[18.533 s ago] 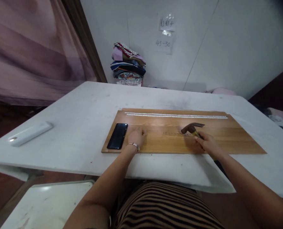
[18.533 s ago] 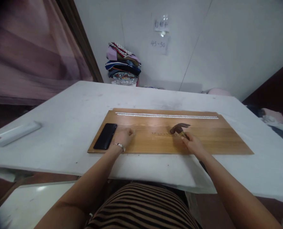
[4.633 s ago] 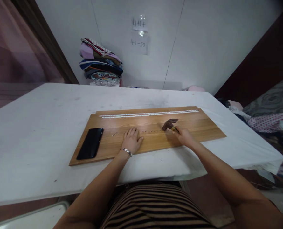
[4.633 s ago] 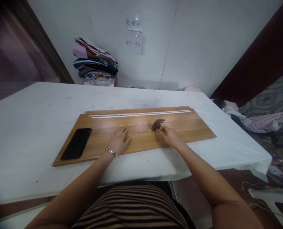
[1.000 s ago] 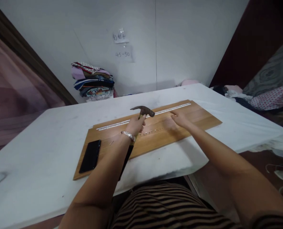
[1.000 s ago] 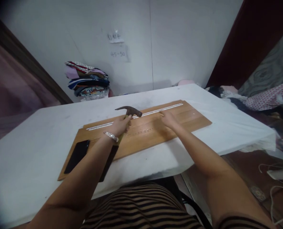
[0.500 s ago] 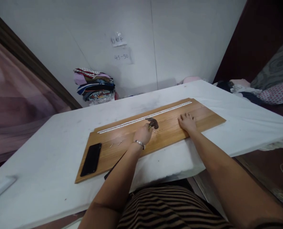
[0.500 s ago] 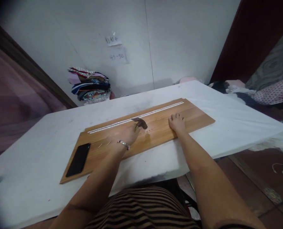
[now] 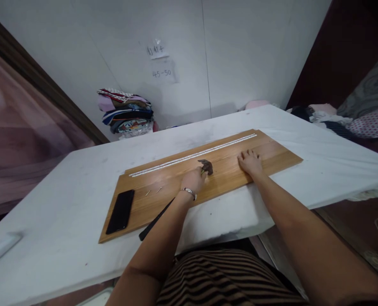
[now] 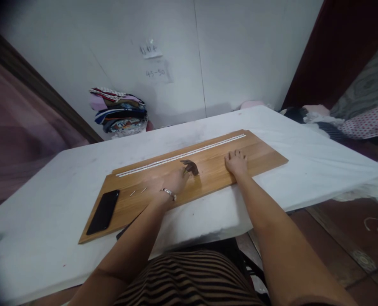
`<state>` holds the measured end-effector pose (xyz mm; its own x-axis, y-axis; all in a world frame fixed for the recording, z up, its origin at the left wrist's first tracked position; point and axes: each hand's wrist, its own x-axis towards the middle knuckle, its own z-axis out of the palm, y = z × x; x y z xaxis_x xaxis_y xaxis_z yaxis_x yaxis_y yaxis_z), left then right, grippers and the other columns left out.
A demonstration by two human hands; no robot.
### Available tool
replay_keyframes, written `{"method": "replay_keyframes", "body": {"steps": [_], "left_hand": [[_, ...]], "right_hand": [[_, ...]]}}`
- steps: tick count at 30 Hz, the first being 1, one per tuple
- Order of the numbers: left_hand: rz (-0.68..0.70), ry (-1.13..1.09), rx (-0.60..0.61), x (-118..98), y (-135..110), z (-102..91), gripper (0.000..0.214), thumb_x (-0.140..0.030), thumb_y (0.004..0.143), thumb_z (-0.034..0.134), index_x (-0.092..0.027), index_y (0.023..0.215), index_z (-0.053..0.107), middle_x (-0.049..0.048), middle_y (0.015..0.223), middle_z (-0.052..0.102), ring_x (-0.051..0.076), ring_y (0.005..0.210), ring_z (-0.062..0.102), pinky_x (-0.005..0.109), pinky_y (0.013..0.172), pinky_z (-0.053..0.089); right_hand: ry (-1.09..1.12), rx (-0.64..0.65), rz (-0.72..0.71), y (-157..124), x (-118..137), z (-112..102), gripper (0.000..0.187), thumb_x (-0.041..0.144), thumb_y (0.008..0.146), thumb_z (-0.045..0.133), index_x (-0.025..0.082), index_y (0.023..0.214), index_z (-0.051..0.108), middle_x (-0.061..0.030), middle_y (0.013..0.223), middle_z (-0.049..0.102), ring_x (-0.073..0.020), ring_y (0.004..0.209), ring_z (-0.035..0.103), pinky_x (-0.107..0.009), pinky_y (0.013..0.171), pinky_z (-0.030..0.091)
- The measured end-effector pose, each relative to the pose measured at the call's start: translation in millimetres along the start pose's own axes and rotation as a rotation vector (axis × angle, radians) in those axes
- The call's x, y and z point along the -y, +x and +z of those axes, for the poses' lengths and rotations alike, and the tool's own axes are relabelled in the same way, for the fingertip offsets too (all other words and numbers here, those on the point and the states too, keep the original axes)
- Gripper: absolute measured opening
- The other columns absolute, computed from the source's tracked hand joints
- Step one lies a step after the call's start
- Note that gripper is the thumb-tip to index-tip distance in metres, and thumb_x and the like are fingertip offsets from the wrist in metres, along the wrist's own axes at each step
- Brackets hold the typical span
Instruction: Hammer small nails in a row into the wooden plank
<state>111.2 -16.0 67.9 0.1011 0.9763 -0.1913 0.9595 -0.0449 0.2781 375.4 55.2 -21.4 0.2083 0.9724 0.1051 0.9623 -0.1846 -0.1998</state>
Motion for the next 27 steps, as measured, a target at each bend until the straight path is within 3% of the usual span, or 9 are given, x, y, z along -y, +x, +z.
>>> {"method": "replay_keyframes", "body": {"steps": [27], "left_hand": [[0.014, -0.020, 0.027, 2.3, 3.3, -4.6, 0.038, -0.040, 0.100, 0.041, -0.015, 0.118, 0.064, 0.0173, 0.118, 0.073, 0.028, 0.109, 0.069, 0.033, 0.084, 0.049]], "right_hand": [[-0.010, 0.001, -0.008, -4.8, 1.0, -4.4, 0.051, 0.040, 0.103, 0.028, 0.016, 0.128, 0.064, -0.0195, 0.143, 0.057, -0.0334, 0.134, 0.046, -0.053, 0.108, 0.031]]}}
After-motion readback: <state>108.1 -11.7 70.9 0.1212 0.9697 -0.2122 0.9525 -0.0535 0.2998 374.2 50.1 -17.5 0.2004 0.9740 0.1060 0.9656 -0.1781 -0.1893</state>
